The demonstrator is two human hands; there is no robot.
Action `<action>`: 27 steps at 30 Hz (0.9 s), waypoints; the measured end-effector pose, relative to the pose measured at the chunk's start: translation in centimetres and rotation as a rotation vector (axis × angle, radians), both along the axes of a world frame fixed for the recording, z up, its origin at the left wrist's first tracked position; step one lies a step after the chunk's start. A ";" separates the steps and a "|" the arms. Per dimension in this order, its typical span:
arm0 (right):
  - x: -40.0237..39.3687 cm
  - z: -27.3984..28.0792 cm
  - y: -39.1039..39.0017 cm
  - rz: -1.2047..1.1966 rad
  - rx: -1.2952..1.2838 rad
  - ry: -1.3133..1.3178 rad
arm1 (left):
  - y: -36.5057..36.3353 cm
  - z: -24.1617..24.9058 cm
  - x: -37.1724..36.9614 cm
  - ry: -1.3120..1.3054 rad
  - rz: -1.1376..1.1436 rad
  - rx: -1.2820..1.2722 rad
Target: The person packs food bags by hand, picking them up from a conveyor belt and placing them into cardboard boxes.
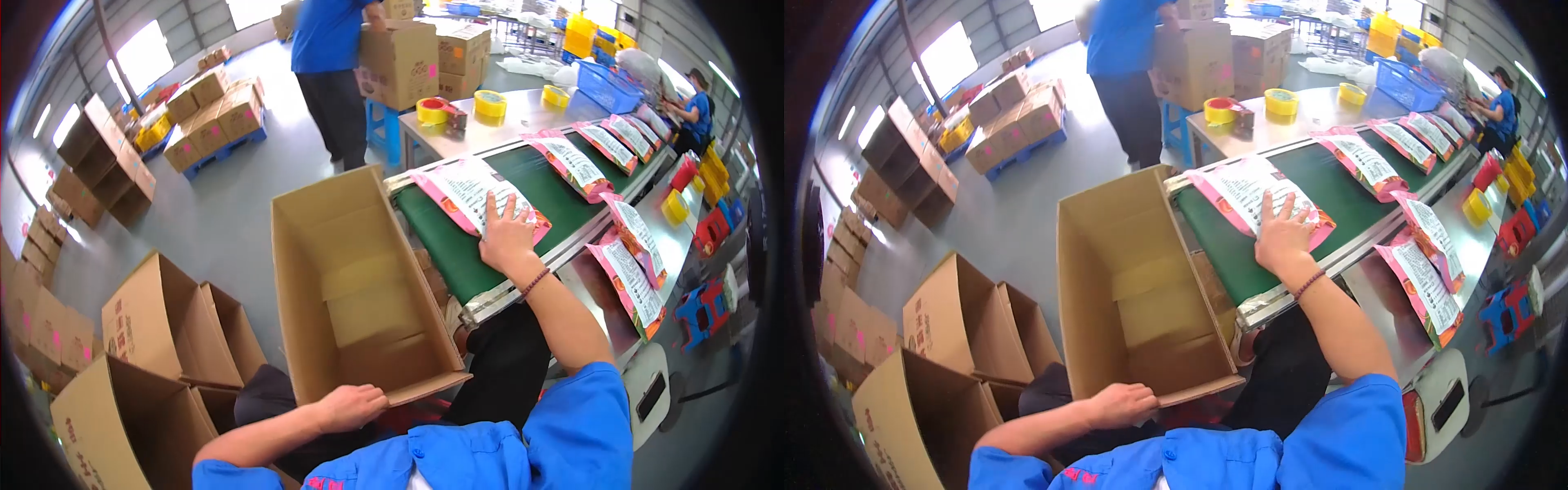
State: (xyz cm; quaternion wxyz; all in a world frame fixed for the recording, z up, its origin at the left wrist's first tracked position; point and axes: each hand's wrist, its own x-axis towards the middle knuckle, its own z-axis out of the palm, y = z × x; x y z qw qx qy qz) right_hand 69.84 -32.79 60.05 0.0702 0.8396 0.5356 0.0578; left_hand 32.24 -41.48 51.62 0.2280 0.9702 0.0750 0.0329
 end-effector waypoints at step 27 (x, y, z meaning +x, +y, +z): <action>6.0 1.8 3.0 0.017 0.455 0.105 | 2.9 1.9 0.8 -1.182 0.780 -1.841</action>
